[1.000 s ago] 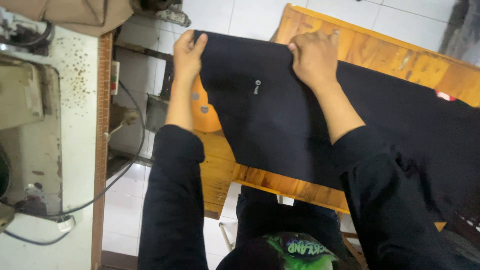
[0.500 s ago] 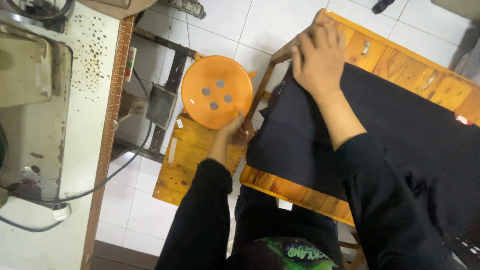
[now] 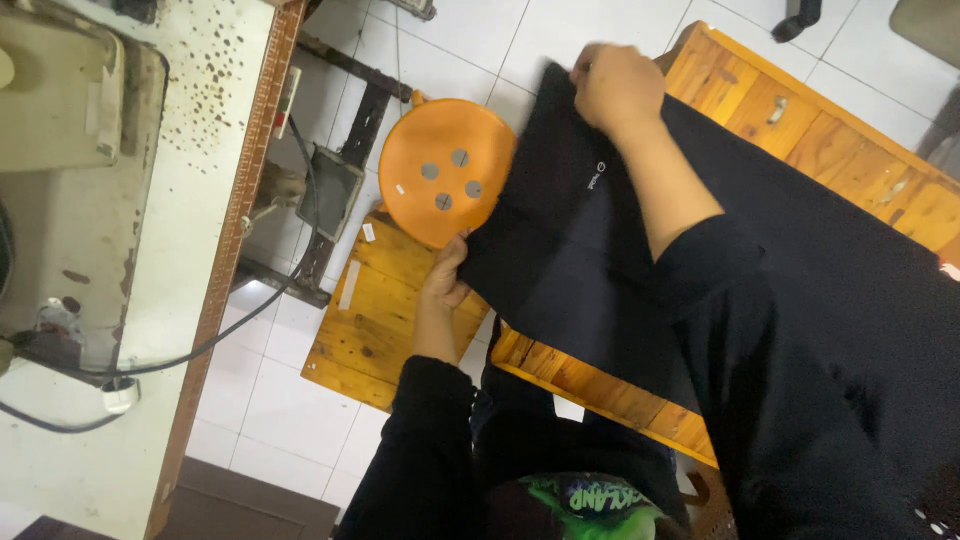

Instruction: Folding a black t-shirt on a wooden table

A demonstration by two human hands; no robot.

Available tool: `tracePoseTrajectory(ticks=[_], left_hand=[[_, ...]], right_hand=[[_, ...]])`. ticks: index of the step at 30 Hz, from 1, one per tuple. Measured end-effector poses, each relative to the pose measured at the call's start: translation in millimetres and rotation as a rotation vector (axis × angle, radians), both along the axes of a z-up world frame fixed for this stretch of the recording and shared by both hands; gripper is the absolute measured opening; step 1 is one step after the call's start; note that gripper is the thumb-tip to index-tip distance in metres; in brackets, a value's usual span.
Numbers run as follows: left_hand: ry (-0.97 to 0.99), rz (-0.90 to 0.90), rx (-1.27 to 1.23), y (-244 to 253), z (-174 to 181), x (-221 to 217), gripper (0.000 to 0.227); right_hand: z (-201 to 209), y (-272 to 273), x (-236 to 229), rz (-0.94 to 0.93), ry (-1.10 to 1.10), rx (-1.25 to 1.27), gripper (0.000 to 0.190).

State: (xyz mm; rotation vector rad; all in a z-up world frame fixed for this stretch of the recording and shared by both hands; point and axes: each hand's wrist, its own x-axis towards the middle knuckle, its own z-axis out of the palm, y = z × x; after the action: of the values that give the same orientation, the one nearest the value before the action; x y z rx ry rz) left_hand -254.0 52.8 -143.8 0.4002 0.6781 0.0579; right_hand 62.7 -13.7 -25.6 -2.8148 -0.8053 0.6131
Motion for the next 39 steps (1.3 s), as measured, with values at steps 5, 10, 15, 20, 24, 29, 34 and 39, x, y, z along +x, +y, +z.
tracePoseTrajectory(ticks=[5, 10, 15, 20, 24, 29, 34, 39], left_hand=[[0.196, -0.055, 0.038, 22, 32, -7, 0.056], [0.194, 0.068, 0.062, 15, 26, -5, 0.042], [0.705, -0.005, 0.391, -5, 18, 2, 0.038], [0.463, -0.111, 1.473, -53, 123, 49, 0.033], [0.024, -0.386, 2.071, -114, 186, 78, 0.048], [-0.065, -0.751, 2.265, -159, 195, 94, 0.052], [-0.012, -0.900, 2.375, -181, 199, 92, 0.053], [0.079, -0.829, 2.442, -200, 193, 88, 0.056]], right_hand=[[11, -2, 8, -0.108, 0.159, 0.293, 0.008], [22, -10, -8, 0.019, -0.029, 0.423, 0.012], [86, -56, -53, 0.201, -0.376, 0.590, 0.026], [106, -188, -124, 0.000, -0.501, 0.554, 0.030], [88, -334, -192, -0.202, -0.610, 0.333, 0.041], [88, -456, -248, -0.544, -0.552, 0.100, 0.065], [80, -514, -264, -0.564, -0.376, 0.080, 0.062], [92, -527, -268, -0.562, -0.309, 0.117, 0.061]])
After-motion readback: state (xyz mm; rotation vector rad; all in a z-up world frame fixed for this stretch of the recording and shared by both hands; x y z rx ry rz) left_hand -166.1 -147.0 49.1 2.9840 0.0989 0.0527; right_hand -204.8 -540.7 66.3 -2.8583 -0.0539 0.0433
